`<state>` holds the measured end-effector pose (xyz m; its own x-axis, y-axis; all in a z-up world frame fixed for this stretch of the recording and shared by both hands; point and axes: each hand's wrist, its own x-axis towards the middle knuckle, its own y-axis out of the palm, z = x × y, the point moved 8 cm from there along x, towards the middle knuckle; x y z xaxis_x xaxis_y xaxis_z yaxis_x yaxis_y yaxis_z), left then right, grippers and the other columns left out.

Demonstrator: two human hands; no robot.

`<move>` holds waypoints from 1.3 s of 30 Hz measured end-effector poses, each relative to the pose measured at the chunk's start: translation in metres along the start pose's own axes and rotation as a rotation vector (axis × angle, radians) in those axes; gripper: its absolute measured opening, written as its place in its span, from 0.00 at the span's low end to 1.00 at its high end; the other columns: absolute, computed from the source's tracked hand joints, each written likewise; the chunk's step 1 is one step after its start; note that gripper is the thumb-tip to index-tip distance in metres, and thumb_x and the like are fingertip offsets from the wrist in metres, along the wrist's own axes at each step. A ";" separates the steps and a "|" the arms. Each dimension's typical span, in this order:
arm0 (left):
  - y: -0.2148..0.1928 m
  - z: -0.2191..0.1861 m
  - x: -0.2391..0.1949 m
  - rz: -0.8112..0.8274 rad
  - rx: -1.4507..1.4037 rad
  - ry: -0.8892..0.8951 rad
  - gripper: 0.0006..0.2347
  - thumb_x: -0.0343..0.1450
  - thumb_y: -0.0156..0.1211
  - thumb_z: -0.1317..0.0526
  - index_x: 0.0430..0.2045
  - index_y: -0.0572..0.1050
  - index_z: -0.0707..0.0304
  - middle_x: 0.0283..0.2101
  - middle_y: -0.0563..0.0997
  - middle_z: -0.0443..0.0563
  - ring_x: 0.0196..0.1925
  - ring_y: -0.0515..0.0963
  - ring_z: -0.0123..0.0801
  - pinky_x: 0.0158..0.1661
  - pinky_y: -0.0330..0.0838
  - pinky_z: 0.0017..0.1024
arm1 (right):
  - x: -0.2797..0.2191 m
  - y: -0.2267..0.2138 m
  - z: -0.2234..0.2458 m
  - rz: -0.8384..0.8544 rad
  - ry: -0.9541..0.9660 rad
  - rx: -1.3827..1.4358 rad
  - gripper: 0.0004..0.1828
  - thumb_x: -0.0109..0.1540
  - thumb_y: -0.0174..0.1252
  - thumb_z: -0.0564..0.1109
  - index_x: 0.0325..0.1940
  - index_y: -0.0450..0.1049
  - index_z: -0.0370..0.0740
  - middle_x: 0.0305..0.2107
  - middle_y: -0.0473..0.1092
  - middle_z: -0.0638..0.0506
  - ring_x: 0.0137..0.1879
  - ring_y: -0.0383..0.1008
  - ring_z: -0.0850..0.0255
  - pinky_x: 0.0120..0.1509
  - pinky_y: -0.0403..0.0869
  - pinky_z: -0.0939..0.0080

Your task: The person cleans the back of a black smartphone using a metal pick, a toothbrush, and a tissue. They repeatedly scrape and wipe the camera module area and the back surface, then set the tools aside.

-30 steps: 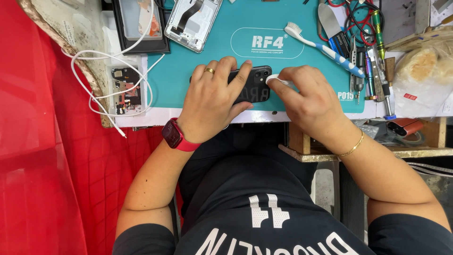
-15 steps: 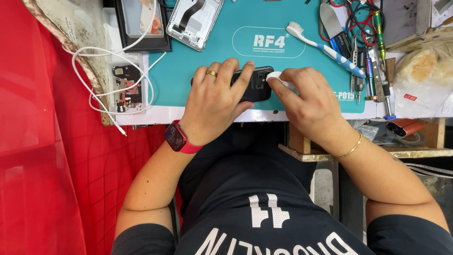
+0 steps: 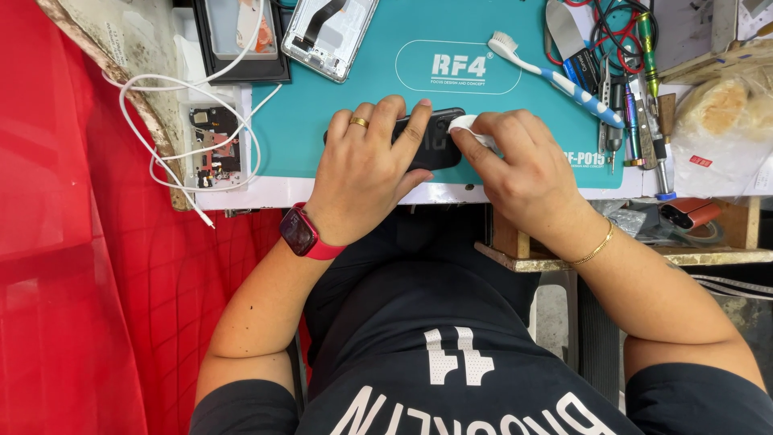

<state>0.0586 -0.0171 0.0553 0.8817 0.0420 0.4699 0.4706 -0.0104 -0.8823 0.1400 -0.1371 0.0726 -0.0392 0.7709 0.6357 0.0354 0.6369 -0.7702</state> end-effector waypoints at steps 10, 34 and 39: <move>0.001 0.000 -0.001 0.003 -0.001 -0.003 0.39 0.55 0.83 0.45 0.60 0.71 0.61 0.46 0.67 0.52 0.43 0.74 0.40 0.45 0.68 0.37 | -0.004 -0.001 -0.002 0.008 -0.014 -0.007 0.13 0.68 0.51 0.31 0.45 0.82 0.38 0.39 0.68 0.45 0.37 0.70 0.52 0.43 0.73 0.54; 0.002 0.002 -0.001 0.013 -0.028 -0.001 0.39 0.56 0.82 0.45 0.59 0.73 0.63 0.46 0.67 0.53 0.43 0.74 0.40 0.43 0.66 0.37 | -0.013 0.001 -0.010 -0.010 -0.007 -0.006 0.13 0.65 0.53 0.31 0.43 0.83 0.39 0.39 0.69 0.47 0.37 0.71 0.52 0.44 0.73 0.53; 0.002 0.002 0.000 0.011 -0.037 -0.003 0.39 0.57 0.83 0.45 0.59 0.72 0.64 0.46 0.67 0.53 0.43 0.74 0.41 0.43 0.66 0.37 | -0.005 0.003 -0.005 -0.012 -0.020 0.021 0.13 0.66 0.52 0.30 0.43 0.82 0.38 0.39 0.69 0.46 0.37 0.70 0.51 0.43 0.73 0.53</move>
<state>0.0591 -0.0153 0.0534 0.8867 0.0444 0.4602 0.4620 -0.0474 -0.8856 0.1454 -0.1396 0.0675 -0.0593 0.7628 0.6439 0.0135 0.6456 -0.7636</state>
